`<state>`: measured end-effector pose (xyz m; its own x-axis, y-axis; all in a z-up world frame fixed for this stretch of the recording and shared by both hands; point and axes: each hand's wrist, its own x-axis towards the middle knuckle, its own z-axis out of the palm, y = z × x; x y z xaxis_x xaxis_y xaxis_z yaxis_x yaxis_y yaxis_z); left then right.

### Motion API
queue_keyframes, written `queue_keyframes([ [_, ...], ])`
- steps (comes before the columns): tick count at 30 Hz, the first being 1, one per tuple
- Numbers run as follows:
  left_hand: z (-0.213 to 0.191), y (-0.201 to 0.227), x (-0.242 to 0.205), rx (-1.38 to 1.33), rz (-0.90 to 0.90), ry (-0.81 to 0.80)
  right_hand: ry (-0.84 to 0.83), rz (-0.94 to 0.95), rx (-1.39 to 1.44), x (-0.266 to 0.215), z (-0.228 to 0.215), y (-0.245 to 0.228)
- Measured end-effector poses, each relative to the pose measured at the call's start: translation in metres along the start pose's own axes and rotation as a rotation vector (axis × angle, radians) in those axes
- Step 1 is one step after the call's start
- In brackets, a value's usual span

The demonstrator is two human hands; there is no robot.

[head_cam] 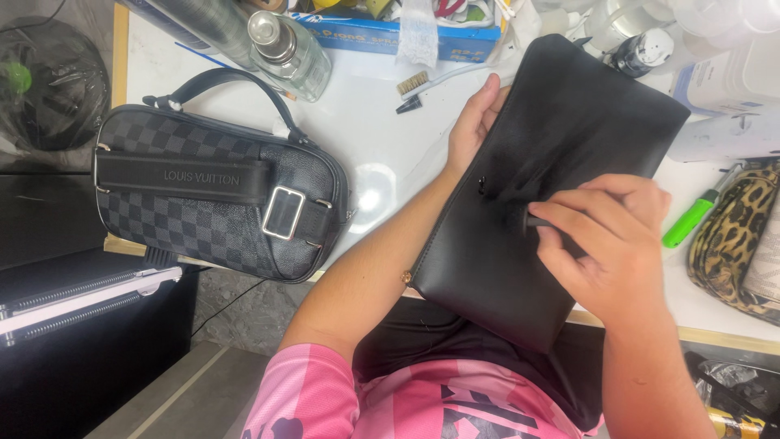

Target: The person applies a liquid from a white bottle onto a black sponge and rubs it over the surface of a black leather bag. The person repeatedly applies the liquid and scrubs different sections of the bag, including the sides and the zipper area, to clean or condition the material.

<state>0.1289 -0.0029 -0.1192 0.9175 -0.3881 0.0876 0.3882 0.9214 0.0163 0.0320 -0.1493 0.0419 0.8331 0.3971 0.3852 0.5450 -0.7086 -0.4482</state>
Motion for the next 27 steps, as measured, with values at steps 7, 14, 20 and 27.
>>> queue_keyframes([
  [7, 0.003, 0.004, -0.001, 0.101, -0.066, 0.127, 0.065, 0.127, 0.067, -0.004, -0.007, 0.003],
  [14, 0.007, 0.012, -0.002, 0.327, -0.012, 0.155, 0.051, 0.097, -0.003, 0.000, -0.022, 0.003],
  [20, 0.013, 0.014, -0.007, 0.290, -0.009, 0.246, -0.076, 0.037, -0.079, -0.016, -0.022, 0.020],
  [27, 0.022, 0.015, -0.012, 0.213, -0.016, 0.237, 0.055, 0.134, -0.073, -0.024, -0.041, 0.038],
])
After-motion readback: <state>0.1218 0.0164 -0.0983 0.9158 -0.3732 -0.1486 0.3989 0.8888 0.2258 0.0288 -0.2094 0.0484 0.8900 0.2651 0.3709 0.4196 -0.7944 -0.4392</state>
